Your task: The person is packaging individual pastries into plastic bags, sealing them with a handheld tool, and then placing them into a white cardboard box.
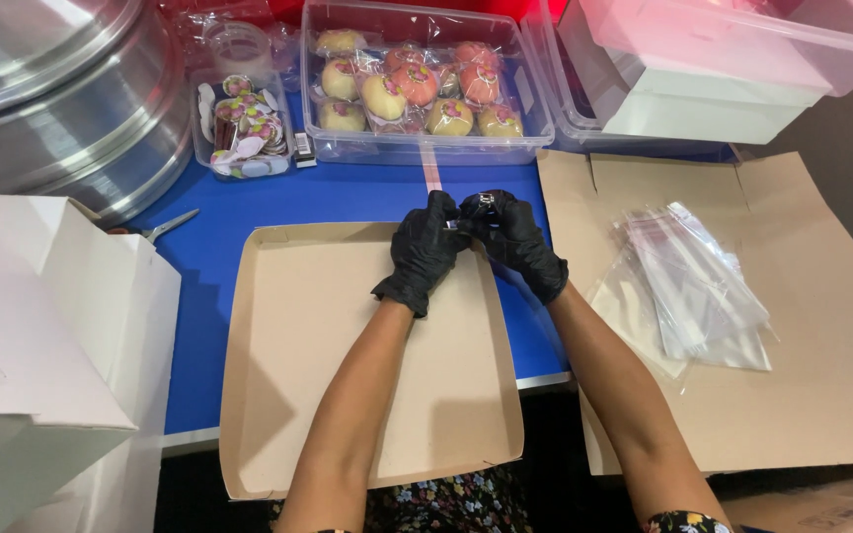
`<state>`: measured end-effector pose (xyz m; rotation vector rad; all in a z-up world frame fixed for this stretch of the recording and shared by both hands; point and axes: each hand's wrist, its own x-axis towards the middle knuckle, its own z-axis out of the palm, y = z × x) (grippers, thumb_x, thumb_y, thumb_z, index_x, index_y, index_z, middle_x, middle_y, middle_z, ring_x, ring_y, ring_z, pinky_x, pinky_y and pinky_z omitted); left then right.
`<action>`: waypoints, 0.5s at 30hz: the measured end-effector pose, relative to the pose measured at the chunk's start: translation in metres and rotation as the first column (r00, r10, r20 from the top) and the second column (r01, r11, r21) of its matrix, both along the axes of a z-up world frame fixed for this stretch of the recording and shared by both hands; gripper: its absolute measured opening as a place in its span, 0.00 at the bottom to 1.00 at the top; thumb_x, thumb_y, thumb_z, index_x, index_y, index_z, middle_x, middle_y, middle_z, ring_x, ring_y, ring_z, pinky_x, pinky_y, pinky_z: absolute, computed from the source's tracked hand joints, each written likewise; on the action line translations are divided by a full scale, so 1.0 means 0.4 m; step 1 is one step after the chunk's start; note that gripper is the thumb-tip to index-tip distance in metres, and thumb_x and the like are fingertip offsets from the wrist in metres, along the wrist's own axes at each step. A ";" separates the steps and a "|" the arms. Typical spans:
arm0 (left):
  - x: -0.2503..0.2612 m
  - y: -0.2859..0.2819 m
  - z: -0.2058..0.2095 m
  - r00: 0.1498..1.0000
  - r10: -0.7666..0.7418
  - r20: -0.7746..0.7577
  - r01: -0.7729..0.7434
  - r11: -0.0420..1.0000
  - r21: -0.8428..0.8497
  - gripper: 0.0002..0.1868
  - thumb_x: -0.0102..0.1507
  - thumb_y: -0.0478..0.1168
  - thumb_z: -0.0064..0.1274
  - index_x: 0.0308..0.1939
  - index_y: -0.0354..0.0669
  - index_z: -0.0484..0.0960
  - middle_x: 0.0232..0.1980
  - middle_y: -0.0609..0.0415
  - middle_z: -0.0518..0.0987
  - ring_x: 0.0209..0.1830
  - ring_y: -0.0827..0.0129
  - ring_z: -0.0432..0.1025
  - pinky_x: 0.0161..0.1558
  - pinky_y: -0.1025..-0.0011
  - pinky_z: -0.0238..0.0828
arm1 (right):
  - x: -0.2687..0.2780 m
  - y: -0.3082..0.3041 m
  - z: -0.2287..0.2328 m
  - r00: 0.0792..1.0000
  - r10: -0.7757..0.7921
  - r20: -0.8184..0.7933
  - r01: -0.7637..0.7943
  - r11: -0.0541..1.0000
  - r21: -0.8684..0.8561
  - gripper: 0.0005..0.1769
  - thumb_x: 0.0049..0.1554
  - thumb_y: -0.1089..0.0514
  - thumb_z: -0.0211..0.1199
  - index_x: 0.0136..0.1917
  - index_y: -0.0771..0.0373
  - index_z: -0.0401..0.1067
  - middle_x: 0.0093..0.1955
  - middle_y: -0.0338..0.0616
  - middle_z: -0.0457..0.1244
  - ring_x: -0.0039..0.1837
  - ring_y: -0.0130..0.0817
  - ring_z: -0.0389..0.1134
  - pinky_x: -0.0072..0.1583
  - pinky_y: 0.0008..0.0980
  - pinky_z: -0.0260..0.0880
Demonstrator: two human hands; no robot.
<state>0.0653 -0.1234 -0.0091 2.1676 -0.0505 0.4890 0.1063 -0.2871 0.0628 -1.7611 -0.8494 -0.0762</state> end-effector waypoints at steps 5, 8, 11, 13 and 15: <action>0.029 -0.006 -0.040 0.999 0.004 -0.041 -0.005 1.000 -0.022 0.23 0.55 0.54 0.70 0.48 0.60 0.76 0.45 0.60 0.86 0.52 0.58 0.78 0.55 0.56 0.76 | 0.017 -0.002 -0.023 1.000 -0.003 -0.009 0.003 1.000 0.015 0.08 0.53 0.71 0.73 0.44 0.66 0.75 0.46 0.52 0.69 0.51 0.47 0.75 0.47 0.40 0.78; -0.005 0.008 0.019 0.998 -0.044 -0.034 0.044 0.999 -0.015 0.28 0.54 0.56 0.69 0.55 0.62 0.77 0.49 0.63 0.86 0.54 0.63 0.78 0.57 0.58 0.75 | 0.032 -0.006 -0.051 1.000 -0.013 -0.004 0.013 0.999 0.046 0.10 0.52 0.71 0.75 0.42 0.68 0.74 0.45 0.55 0.69 0.51 0.48 0.75 0.46 0.41 0.79; -0.009 0.057 0.038 0.959 -0.251 -0.136 0.235 0.964 -0.124 0.36 0.59 0.54 0.65 0.70 0.74 0.67 0.62 0.64 0.82 0.62 0.61 0.76 0.62 0.56 0.72 | 0.014 0.002 -0.026 0.998 0.019 -0.054 -0.015 0.997 0.077 0.10 0.51 0.71 0.75 0.44 0.67 0.76 0.48 0.54 0.70 0.54 0.47 0.74 0.52 0.42 0.79; -0.013 0.082 0.052 0.948 -0.284 -0.144 0.264 0.954 -0.142 0.36 0.60 0.50 0.63 0.71 0.73 0.67 0.62 0.62 0.82 0.61 0.58 0.76 0.62 0.56 0.72 | -0.018 0.012 0.004 0.997 0.016 -0.080 -0.006 0.993 0.122 0.10 0.51 0.70 0.75 0.45 0.67 0.76 0.50 0.55 0.71 0.56 0.46 0.74 0.54 0.43 0.79; -0.020 0.098 0.061 0.937 -0.312 -0.156 0.287 0.944 -0.163 0.37 0.60 0.46 0.62 0.72 0.73 0.66 0.62 0.59 0.82 0.60 0.55 0.77 0.62 0.55 0.72 | -0.047 0.019 0.036 0.994 0.020 -0.111 -0.001 0.986 0.166 0.11 0.52 0.70 0.75 0.45 0.67 0.75 0.53 0.55 0.71 0.57 0.45 0.73 0.57 0.44 0.78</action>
